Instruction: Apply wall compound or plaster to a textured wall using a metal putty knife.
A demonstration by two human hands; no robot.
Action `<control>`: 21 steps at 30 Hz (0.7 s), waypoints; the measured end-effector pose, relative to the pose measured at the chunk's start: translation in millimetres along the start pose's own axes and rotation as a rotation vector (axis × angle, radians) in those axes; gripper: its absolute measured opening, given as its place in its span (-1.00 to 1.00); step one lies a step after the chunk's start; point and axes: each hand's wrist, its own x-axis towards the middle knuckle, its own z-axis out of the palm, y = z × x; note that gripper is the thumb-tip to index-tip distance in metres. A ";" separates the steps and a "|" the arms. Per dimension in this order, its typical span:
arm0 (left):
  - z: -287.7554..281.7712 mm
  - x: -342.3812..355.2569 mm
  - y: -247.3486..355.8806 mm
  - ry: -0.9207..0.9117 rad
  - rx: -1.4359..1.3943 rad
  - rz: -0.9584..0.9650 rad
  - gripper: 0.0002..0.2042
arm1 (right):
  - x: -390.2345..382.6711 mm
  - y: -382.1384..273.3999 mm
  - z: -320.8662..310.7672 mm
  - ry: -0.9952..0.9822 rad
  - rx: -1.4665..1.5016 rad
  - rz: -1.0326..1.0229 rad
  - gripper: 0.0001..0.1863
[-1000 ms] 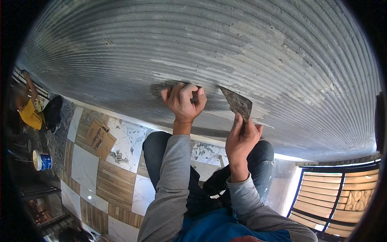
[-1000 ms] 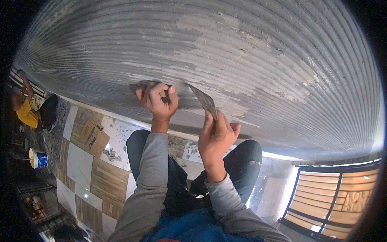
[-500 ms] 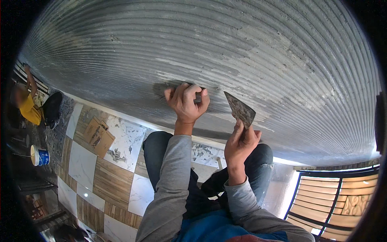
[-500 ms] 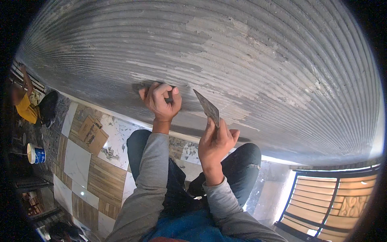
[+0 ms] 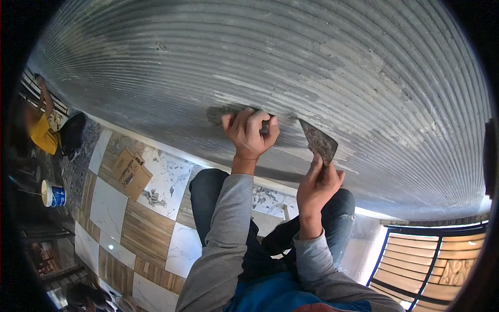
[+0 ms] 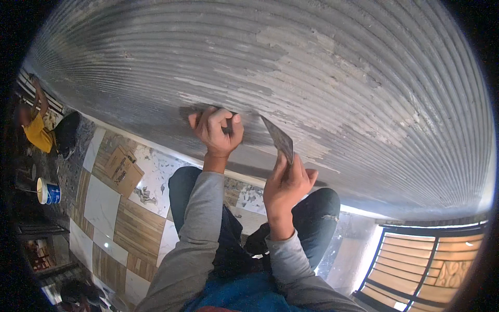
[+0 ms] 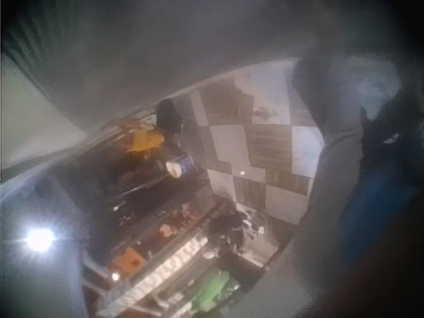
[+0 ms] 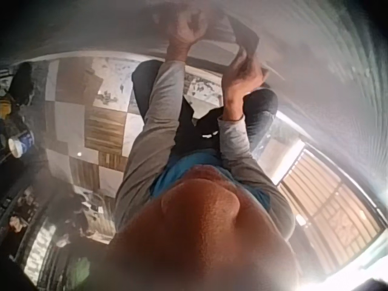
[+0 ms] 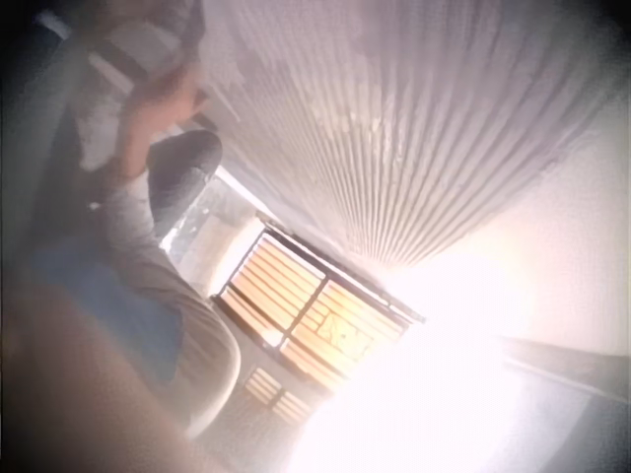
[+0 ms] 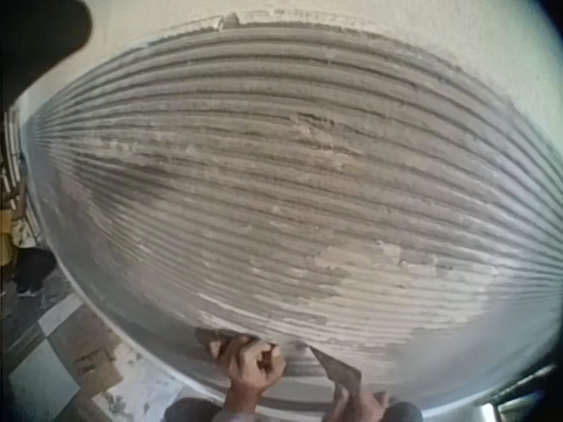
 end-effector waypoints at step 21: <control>-1.6 -0.8 1.1 -0.025 0.002 -0.026 -0.83 | 3.3 -12.5 3.5 -0.044 -0.023 -0.031 -0.97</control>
